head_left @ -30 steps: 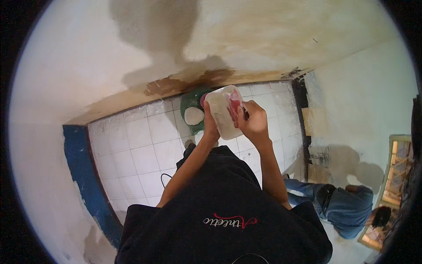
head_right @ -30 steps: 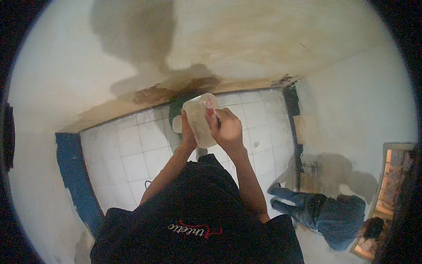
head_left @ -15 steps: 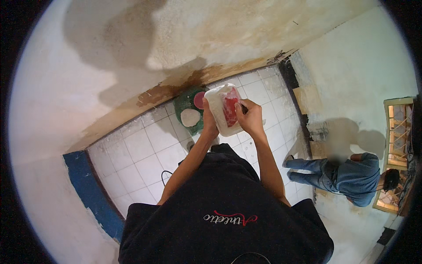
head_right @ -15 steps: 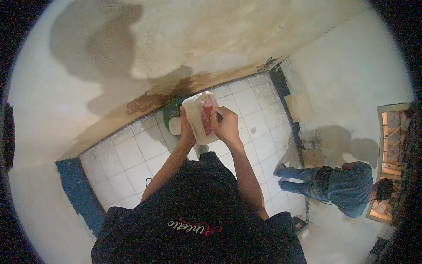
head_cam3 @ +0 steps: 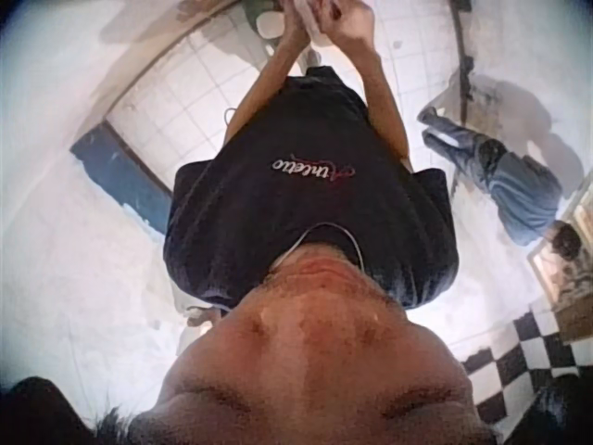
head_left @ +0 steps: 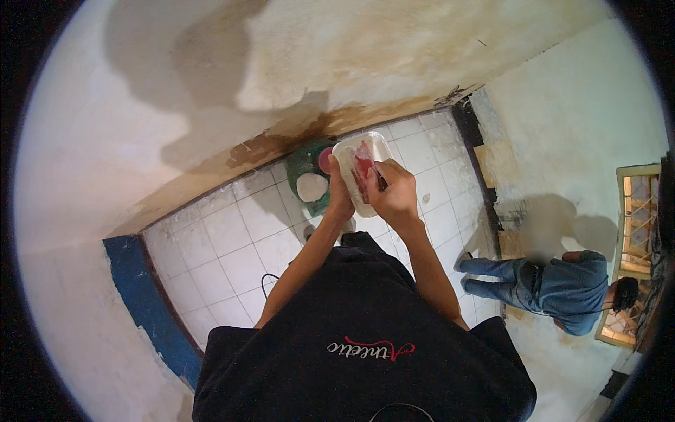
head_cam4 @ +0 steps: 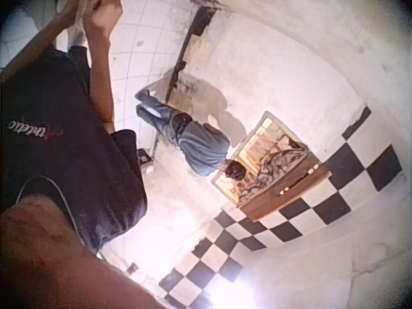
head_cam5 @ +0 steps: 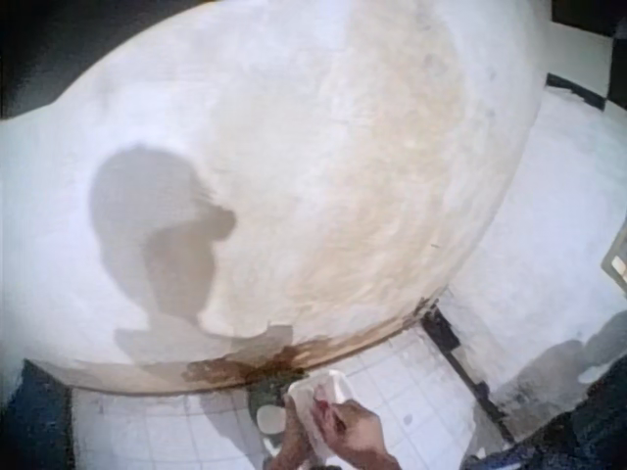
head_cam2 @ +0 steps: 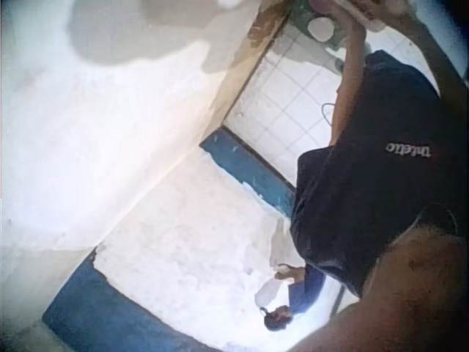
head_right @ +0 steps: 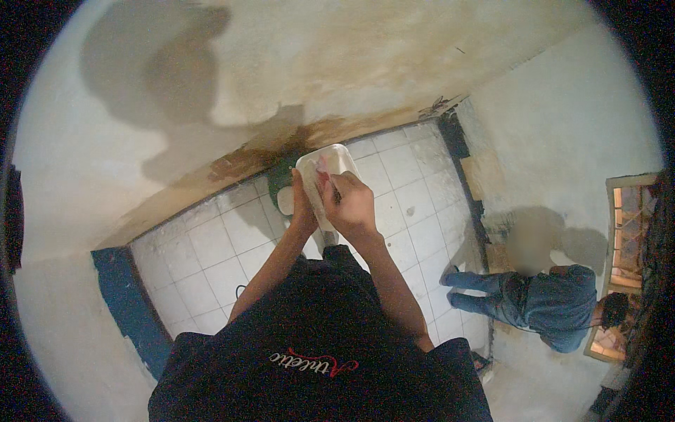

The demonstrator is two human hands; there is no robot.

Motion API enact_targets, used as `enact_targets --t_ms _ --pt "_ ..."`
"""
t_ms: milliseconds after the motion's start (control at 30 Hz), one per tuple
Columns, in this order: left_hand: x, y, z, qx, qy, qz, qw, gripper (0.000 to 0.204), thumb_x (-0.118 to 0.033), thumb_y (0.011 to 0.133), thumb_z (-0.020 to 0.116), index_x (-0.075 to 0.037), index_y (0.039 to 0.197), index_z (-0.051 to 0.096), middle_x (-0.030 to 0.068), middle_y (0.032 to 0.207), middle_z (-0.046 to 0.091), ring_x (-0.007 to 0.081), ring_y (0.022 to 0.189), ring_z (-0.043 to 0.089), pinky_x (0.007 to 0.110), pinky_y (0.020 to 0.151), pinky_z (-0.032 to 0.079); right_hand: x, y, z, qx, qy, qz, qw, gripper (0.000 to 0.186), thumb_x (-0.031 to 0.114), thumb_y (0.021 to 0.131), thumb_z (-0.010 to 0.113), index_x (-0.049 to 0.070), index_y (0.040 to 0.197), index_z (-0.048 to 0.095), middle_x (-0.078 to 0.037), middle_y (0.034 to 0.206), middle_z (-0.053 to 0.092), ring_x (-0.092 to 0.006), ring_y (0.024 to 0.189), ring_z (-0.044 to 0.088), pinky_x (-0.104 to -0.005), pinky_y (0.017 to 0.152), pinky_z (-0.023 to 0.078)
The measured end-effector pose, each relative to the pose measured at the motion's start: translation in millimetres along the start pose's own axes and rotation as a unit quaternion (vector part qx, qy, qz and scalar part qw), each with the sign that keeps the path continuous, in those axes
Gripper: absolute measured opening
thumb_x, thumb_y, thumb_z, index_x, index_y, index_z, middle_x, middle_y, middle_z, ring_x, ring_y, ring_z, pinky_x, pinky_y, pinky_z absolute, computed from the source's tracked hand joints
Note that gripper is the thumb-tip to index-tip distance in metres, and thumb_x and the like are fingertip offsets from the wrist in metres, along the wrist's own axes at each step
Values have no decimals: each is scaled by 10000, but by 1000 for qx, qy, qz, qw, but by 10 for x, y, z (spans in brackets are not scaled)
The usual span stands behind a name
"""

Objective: The person uses a putty knife to scrape a white substance from a container and applies it onto a wall. They use a pink cup to add liquid to a pile of white material and then continue to spread the mixture across different areas of the wall.

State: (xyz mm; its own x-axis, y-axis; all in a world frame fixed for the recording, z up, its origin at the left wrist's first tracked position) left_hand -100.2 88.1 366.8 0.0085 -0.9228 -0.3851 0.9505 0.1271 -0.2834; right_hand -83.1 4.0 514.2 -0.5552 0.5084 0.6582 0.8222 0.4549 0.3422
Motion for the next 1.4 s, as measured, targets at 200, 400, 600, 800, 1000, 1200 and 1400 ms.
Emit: enact_targets --t_ms 200,400,600,800,1000,1200,1400 --pt "-93 -75 -5 -37 22 -8 999 849 -771 890 267 -86 1355 452 107 1210 590 251 1098 588 371 941 484 -8 -42 124 13 15 -39 999 40 16 803 628 -24 799 631 -194 746 617 -371 649 609 -419 590 495" --pt "-47 -71 -57 -61 40 5 997 882 -786 876 273 -84 1387 428 115 1259 561 273 1158 551 394 1000 441 -171 -110 279 14 0 -71 997 42 21 800 618 -20 792 622 -196 746 620 -385 653 617 -456 600 506" --pt "5 -51 -265 -61 40 2 997 850 -757 900 236 -91 1404 400 115 1282 549 257 1168 554 380 998 454 -238 -140 303 4 -8 -62 998 67 46 804 630 -16 778 624 -196 734 619 -387 654 619 -453 599 506" --pt "26 -13 -353 -33 26 5 999 875 -765 892 232 -81 1419 377 123 1309 533 268 1201 536 391 1024 439 18 -87 88 9 7 5 1000 61 22 782 646 -30 769 618 -181 705 604 -353 610 593 -389 556 467" --pt "27 -17 -288 -31 29 47 998 899 -782 878 259 -81 1425 389 124 1332 525 282 1222 518 405 1041 415 84 -114 69 10 23 -13 1000 55 31 790 637 -23 796 628 -180 714 603 -349 616 596 -402 570 478" --pt "-2 -53 -306 -38 42 28 998 810 -751 898 268 -144 1432 312 100 1342 500 267 1225 512 395 1021 437 -131 -196 309 -16 14 -79 997 35 9 777 626 -16 796 610 -186 708 589 -374 622 594 -441 567 487" --pt "13 -128 -282 -11 46 3 999 788 -743 901 259 -176 1449 248 84 1315 511 248 1191 546 375 959 494 -88 -203 223 -8 11 -26 1000 39 22 781 648 -13 775 632 -170 690 590 -346 603 591 -402 546 471"
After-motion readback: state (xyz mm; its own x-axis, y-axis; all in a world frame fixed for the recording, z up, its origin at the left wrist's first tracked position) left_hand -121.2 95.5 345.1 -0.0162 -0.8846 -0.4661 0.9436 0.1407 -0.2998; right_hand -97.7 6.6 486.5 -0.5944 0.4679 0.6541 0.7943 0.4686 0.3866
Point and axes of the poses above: each hand's wrist, its own y-axis towards the middle knuckle, its own z-axis out of the palm, x = y × z, the point moved 2 cm from there along y, towards the middle knuckle
